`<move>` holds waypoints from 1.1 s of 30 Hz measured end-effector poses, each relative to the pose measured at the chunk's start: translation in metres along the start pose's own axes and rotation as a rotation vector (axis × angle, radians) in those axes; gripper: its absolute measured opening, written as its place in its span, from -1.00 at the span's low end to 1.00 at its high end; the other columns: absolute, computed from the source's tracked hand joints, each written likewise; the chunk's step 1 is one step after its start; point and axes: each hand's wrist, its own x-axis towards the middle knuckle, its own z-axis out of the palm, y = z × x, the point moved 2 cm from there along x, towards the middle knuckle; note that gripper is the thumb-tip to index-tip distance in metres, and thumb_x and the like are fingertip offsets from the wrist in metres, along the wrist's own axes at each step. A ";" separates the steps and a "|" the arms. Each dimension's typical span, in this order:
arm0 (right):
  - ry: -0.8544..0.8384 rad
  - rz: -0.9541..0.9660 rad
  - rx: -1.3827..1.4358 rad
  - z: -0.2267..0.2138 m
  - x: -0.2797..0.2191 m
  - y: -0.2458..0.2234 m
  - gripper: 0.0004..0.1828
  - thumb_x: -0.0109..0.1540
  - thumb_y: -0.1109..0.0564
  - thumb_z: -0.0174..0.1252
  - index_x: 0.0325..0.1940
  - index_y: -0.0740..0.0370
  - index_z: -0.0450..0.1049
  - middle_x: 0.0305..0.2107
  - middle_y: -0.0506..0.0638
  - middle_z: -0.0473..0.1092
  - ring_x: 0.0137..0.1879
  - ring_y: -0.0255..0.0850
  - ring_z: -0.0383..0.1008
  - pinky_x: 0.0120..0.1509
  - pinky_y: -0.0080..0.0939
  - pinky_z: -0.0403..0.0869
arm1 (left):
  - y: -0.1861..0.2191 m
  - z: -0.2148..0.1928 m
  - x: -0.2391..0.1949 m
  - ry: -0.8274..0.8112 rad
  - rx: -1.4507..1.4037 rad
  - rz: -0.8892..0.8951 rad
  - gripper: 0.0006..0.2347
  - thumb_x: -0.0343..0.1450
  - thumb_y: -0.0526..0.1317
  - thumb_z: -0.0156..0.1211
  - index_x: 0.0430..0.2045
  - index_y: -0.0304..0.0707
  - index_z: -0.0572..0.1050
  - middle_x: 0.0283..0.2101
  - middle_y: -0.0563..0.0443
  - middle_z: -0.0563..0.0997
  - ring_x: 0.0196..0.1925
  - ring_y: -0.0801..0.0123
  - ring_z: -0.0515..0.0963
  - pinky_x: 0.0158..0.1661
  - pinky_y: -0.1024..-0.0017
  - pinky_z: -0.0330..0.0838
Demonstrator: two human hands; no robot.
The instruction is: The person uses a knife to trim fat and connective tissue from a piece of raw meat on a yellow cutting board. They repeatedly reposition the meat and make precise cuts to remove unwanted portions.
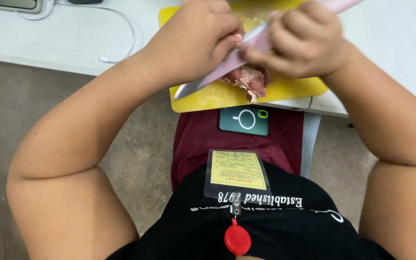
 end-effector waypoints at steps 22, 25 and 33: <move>-0.108 0.441 -0.009 -0.055 -0.141 -0.053 -0.79 0.50 0.27 0.16 0.05 0.03 0.67 -0.28 0.25 0.56 -0.38 0.04 0.37 -0.27 -0.02 0.28 | 0.005 0.050 -0.054 0.336 -0.055 -0.285 -0.97 0.50 -0.42 0.22 -0.25 -0.35 0.55 -0.21 -0.06 0.36 -0.21 0.19 0.46 -0.13 0.13 0.25; -0.070 0.639 0.023 -0.059 -0.149 -0.063 -0.69 0.45 0.44 -0.02 0.02 0.25 0.62 -0.27 0.23 0.52 -0.37 0.05 0.29 -0.28 -0.01 0.21 | -0.003 0.030 -0.033 0.396 -0.185 -0.262 -0.98 0.54 -0.46 0.16 -0.26 -0.49 0.51 -0.21 -0.16 0.44 -0.15 0.10 0.50 -0.12 0.26 0.40; 0.192 1.013 0.130 -0.058 -0.191 -0.074 -0.67 0.51 0.50 -0.04 0.36 0.41 0.34 -0.28 0.36 0.30 -0.23 0.17 0.32 -0.19 0.08 0.46 | -0.017 0.004 -0.036 0.375 0.053 -0.269 -0.97 0.56 -0.48 0.21 -0.23 -0.43 0.56 -0.33 -0.09 0.58 -0.27 0.06 0.54 -0.25 0.27 0.40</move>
